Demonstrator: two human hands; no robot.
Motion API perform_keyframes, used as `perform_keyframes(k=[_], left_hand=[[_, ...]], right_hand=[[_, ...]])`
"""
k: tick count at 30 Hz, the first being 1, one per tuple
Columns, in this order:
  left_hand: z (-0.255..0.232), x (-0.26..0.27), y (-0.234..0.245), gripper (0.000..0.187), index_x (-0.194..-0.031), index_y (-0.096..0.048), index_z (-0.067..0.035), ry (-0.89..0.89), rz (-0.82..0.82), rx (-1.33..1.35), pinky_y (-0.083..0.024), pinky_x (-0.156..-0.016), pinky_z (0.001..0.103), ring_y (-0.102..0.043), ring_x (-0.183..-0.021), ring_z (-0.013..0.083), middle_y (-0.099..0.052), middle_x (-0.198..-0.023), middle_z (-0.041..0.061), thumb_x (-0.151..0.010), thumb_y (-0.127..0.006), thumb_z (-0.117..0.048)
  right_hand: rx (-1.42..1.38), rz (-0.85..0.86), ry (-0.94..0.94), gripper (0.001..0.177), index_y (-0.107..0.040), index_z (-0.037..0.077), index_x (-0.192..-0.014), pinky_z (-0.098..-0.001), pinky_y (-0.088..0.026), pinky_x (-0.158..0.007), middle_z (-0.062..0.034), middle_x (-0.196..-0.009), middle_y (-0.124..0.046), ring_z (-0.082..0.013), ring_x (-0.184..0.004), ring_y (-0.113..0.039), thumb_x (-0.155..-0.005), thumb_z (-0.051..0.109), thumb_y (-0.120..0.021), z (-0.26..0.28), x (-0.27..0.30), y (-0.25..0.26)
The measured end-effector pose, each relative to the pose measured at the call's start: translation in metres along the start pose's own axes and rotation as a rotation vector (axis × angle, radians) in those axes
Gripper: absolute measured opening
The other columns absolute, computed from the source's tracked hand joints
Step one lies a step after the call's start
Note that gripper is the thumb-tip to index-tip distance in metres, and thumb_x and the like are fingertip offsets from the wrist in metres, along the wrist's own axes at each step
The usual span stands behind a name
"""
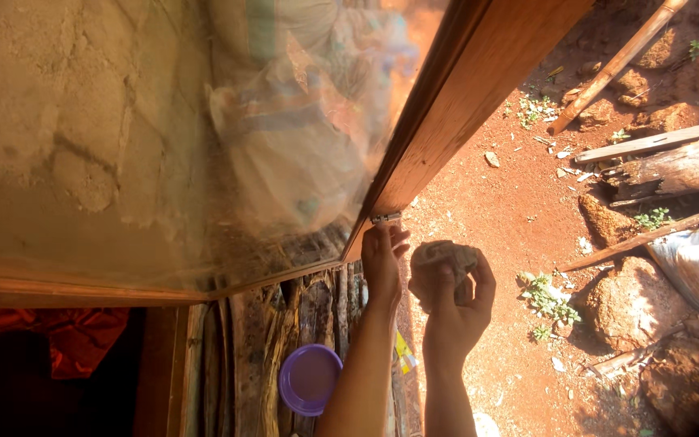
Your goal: The person wipes a glass window pane and its wooden frame with a cloth, moving the cloth across the glass surface and around the edges of the frame.
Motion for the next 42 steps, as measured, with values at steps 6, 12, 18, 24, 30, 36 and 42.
perform_keyframes(k=[6, 12, 18, 24, 30, 36, 42], left_hand=[[-0.02, -0.014, -0.002, 0.034, -0.122, -0.062, -0.001, -0.319, 0.092, -0.495, -0.051, -0.092, 0.034, -0.066, -0.107, 0.0193, -0.068, -0.112, 0.01, -0.107, -0.039, -0.021], [-0.026, -0.006, -0.013, 0.031, -0.107, -0.059, 0.003, -0.274, 0.152, -0.674, -0.053, -0.063, 0.036, -0.066, -0.069, 0.0223, -0.062, -0.077, 0.01, -0.109, -0.042, -0.023], [-0.023, 0.005, -0.02, 0.034, -0.112, -0.059, 0.005, -0.191, 0.101, -0.563, -0.053, -0.07, 0.037, -0.065, -0.075, 0.026, -0.06, -0.084, 0.01, -0.108, -0.041, -0.024], [0.014, -0.02, -0.024, 0.035, -0.124, -0.058, 0.001, -0.739, 0.209, -0.781, -0.05, -0.083, 0.033, -0.065, -0.094, 0.0224, -0.063, -0.101, 0.011, -0.11, -0.042, -0.026], [0.02, -0.024, -0.021, 0.033, -0.119, -0.058, 0.0, -0.64, 0.225, -0.716, -0.049, -0.071, 0.033, -0.062, -0.079, 0.02, -0.058, -0.09, 0.007, -0.109, -0.043, -0.028], [-0.011, -0.01, -0.026, 0.031, -0.114, -0.058, -0.002, -0.134, 0.186, -0.52, -0.049, -0.06, 0.032, -0.06, -0.063, 0.0175, -0.054, -0.079, 0.004, -0.108, -0.045, -0.03], [-0.029, 0.015, -0.025, 0.03, -0.105, -0.059, -0.003, -0.044, 0.097, -0.411, -0.048, -0.051, 0.031, -0.057, -0.052, 0.0136, -0.05, -0.07, 0.001, -0.107, -0.045, -0.029]], right_hand=[[0.079, 0.114, 0.306, 0.051, -0.051, 0.001, -0.14, -0.0261, -0.06, -0.09, -0.0085, -0.119, -0.068, -0.0166, -0.109, -0.07, -0.095, 0.008, -0.072, 0.041, 0.004, -0.038], [0.436, -0.164, 1.14, 0.029, -0.072, 0.002, -0.123, -0.032, -0.05, -0.083, -0.0076, -0.105, -0.065, -0.0202, -0.094, -0.058, -0.098, 0.005, -0.088, 0.16, 0.001, -0.093], [0.384, -0.107, 1.241, 0.028, -0.07, 0.004, -0.134, -0.0308, -0.054, -0.094, -0.0121, -0.131, -0.055, -0.02, -0.113, -0.062, -0.108, -0.005, -0.075, 0.195, -0.01, -0.14], [0.305, 0.021, 0.962, 0.016, -0.078, 0.003, -0.11, -0.0285, -0.062, -0.084, -0.0119, -0.112, -0.062, -0.0201, -0.101, -0.071, -0.097, -0.007, -0.076, 0.079, -0.006, -0.128], [0.594, 0.156, 1.065, 0.038, -0.078, 0.002, -0.112, -0.0364, -0.059, -0.093, -0.0095, -0.113, -0.068, -0.0271, -0.111, -0.065, -0.077, -0.011, -0.077, 0.031, 0.006, -0.114], [0.113, 0.168, 1.001, 0.017, -0.071, -0.002, -0.106, -0.0351, -0.055, -0.077, -0.0143, -0.096, -0.066, -0.0254, -0.089, -0.067, -0.089, -0.002, -0.073, 0.133, -0.003, -0.097], [-0.178, 0.183, 1.359, 0.023, -0.064, 0.008, -0.135, -0.0312, -0.051, -0.069, -0.0055, -0.114, -0.065, -0.0163, -0.084, -0.062, -0.115, -0.002, -0.062, 0.263, -0.035, -0.142]])
Point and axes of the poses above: each hand's wrist, its own x-axis away from the middle knuckle, its own y-axis out of the back of the hand, z = x × y, the point moved 7 cm from there along -x, towards the middle knuckle
